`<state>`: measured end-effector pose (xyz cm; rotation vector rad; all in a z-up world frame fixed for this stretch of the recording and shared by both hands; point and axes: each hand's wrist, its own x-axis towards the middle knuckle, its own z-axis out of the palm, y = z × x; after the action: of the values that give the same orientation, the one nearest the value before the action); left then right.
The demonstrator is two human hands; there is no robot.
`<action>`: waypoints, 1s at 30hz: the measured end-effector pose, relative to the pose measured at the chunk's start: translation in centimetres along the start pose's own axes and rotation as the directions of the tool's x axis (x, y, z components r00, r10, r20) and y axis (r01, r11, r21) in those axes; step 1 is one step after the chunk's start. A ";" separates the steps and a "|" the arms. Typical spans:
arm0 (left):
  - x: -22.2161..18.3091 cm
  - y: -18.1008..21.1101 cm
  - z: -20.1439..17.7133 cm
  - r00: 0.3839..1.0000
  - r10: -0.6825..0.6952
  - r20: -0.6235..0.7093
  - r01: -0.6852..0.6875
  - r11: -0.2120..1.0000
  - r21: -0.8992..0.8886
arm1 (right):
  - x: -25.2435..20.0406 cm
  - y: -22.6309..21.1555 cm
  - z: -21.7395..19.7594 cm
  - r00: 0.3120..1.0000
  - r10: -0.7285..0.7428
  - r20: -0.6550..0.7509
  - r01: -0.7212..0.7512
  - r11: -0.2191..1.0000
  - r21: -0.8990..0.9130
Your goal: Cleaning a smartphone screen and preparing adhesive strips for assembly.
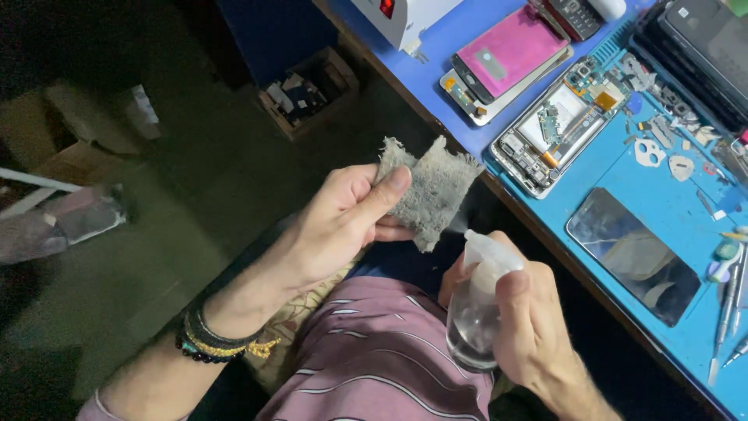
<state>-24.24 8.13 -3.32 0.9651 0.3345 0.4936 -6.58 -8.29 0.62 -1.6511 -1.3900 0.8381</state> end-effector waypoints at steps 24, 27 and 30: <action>4.2 -7.0 -3.5 0.941 -0.328 0.077 0.333 0.942 -0.046 | 30.1 8.8 -26.0 0.680 -0.470 -0.563 0.145 0.839 -0.525; 4.6 -7.4 -4.4 0.847 -0.520 -0.107 0.531 0.832 0.160 | 31.8 7.8 -24.2 0.709 -0.553 -0.438 0.339 0.812 -0.476; 4.7 -8.6 -5.4 0.884 -0.459 -0.092 0.467 0.876 0.118 | 32.5 8.5 -23.9 0.643 -0.682 -0.349 0.483 0.715 -0.505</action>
<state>-20.74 10.32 -13.72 0.9634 0.6450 0.0592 23.90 19.31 4.27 -1.3647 -1.5966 -0.2766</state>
